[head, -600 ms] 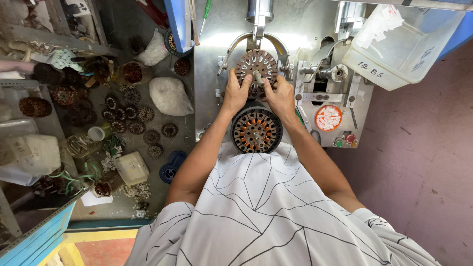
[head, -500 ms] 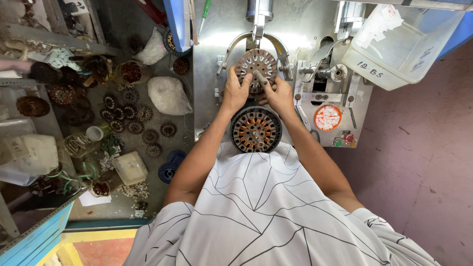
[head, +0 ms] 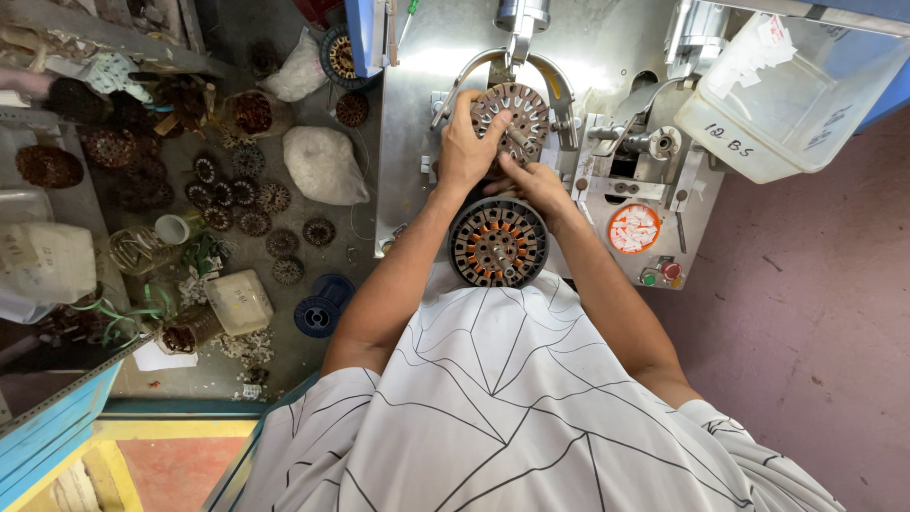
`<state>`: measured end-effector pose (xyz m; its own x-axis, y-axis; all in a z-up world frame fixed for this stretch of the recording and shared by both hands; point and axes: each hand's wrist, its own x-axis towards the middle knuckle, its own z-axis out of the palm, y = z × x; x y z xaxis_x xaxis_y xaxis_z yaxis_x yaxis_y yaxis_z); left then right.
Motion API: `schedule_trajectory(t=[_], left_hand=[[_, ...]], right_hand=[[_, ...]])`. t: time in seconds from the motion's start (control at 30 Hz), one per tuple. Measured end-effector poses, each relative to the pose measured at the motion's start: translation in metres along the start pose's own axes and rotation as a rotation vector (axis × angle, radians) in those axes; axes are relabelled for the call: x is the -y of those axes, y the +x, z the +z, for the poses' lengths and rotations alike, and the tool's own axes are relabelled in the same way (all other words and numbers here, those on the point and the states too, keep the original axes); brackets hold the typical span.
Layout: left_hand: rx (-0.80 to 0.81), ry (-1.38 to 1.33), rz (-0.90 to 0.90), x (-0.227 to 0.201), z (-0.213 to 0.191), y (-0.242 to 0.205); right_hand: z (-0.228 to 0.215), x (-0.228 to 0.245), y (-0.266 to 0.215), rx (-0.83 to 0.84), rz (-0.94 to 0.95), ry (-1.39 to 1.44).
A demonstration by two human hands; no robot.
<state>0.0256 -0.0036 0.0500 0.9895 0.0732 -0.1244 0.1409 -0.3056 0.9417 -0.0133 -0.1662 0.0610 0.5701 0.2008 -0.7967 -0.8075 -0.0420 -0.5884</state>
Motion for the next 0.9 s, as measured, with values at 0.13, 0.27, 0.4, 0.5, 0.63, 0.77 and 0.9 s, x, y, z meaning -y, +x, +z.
schedule_trajectory(t=[0.13,0.27,0.4,0.5,0.63,0.77,0.9], left_hand=[[0.024,0.057,-0.012,0.000,-0.001,0.003],[0.070,0.081,-0.036,0.001,0.003,0.013],[0.082,0.107,-0.116,0.007,0.011,0.015],[0.044,-0.004,-0.085,0.022,0.009,0.002],[-0.034,-0.069,-0.007,0.036,0.009,-0.010],[-0.004,-0.119,-0.043,0.035,0.012,-0.007],[0.002,-0.075,0.002,0.030,0.011,-0.003]], right_hand=[[-0.013,-0.010,0.005,-0.168,-0.180,0.196],[-0.016,-0.012,0.009,-0.164,-0.305,0.337],[-0.013,0.000,-0.005,-0.084,-0.148,0.422],[-0.005,0.002,-0.015,-0.008,-0.043,0.164],[0.000,0.001,-0.014,0.046,-0.056,0.165],[-0.008,0.003,-0.013,-0.059,-0.106,0.014],[-0.010,0.007,-0.011,-0.116,-0.269,0.085]])
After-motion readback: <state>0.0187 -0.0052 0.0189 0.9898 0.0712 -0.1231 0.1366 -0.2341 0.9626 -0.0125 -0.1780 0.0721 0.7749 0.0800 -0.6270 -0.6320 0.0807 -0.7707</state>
